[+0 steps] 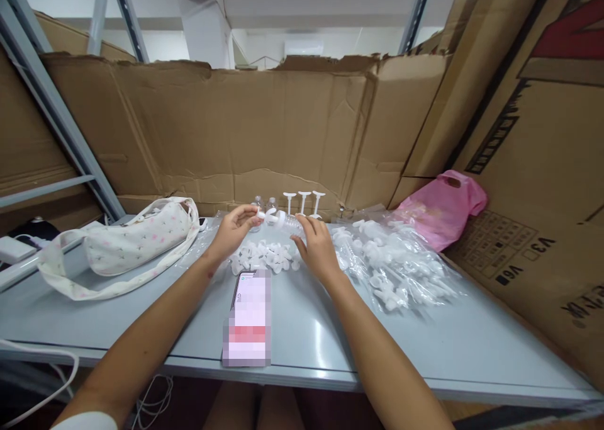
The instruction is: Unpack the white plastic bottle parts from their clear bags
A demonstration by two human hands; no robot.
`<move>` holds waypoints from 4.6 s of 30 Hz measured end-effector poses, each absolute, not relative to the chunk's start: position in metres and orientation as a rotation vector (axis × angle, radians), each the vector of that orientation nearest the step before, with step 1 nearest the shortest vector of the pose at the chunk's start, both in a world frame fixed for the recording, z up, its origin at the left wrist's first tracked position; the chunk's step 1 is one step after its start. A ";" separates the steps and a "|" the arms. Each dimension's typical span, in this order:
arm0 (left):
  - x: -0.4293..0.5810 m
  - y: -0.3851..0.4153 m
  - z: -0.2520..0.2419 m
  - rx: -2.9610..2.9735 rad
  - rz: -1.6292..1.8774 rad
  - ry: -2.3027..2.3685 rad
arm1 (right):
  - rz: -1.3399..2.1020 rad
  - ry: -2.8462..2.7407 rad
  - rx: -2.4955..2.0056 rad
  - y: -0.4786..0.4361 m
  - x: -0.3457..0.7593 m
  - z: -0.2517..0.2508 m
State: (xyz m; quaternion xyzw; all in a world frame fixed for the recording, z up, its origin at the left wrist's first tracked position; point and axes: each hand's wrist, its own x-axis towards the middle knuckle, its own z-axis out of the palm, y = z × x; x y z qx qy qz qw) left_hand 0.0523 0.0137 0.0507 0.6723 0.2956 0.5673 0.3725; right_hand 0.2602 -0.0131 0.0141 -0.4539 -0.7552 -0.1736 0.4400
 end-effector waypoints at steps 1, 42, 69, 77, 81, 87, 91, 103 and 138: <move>0.053 0.017 0.054 1.716 1.445 0.742 | -0.423 -1.865 -1.133 -0.012 0.264 0.015; 0.143 0.028 0.061 2.250 1.211 0.860 | 0.813 -0.936 -0.819 -0.011 0.280 0.033; 0.022 -0.024 0.063 2.656 0.853 1.032 | 1.089 -1.849 -0.867 -0.056 0.243 0.038; 0.034 -0.011 0.040 2.338 0.847 1.129 | -0.303 -2.150 -1.009 -0.053 0.241 0.024; 0.041 -0.011 0.034 2.057 1.015 1.167 | -0.598 -2.066 -1.036 -0.045 0.239 0.022; 0.039 -0.021 0.045 2.050 1.090 0.959 | -0.350 -2.038 -1.033 -0.039 0.243 0.019; 0.037 -0.023 0.049 2.142 1.078 1.099 | -0.337 -2.044 -1.019 -0.039 0.241 0.013; 0.047 -0.023 0.041 2.037 1.153 1.026 | -0.873 -1.797 -0.979 -0.044 0.235 0.014; 0.042 -0.014 0.037 1.915 1.078 0.880 | -0.357 -1.936 -0.973 -0.045 0.236 0.014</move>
